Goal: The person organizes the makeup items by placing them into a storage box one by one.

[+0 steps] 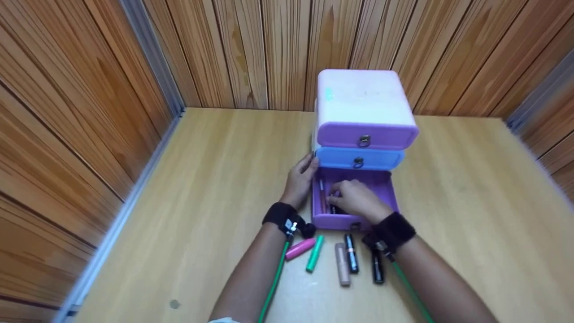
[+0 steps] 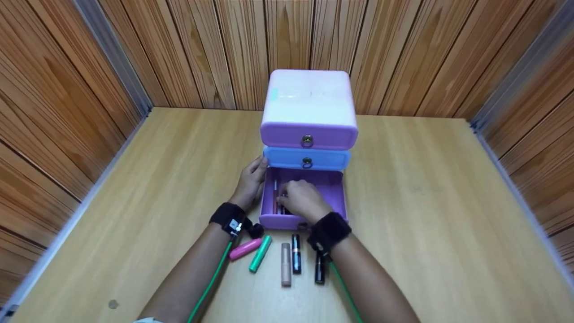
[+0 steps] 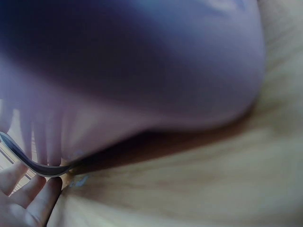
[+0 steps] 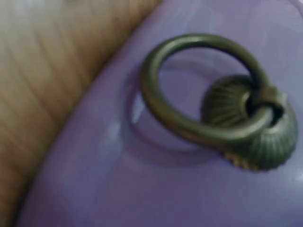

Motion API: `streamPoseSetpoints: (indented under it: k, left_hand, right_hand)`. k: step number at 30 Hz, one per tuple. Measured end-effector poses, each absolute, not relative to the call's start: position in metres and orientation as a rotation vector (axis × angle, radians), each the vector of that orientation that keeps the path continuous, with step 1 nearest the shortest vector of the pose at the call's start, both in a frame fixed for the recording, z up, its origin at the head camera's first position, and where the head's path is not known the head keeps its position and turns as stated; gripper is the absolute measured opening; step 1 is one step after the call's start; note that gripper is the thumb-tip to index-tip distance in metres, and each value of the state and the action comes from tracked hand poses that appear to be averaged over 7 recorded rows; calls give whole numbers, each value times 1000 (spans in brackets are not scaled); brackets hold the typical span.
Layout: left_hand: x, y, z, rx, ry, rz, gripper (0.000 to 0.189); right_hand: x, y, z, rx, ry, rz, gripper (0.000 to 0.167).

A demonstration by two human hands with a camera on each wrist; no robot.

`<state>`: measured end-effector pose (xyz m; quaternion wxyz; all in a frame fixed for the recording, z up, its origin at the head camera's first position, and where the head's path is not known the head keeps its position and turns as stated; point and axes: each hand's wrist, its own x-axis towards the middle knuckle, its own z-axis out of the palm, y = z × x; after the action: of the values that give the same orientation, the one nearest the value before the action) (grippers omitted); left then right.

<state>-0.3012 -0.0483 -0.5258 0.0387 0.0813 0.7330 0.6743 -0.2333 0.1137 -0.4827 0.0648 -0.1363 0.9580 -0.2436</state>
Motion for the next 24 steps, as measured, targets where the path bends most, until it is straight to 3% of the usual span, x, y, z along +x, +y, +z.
streamPoseSetpoints:
  k: [17,24]
  left_hand:
    - [-291,-46,-548,235,2164,2114,72]
    - [-305,-44,-530,281,2198,2126,74]
  right_hand:
    - [-224,114,-501,-316,2824,-739,17]
    - [-236,114,-487,-330,2876,-745,17]
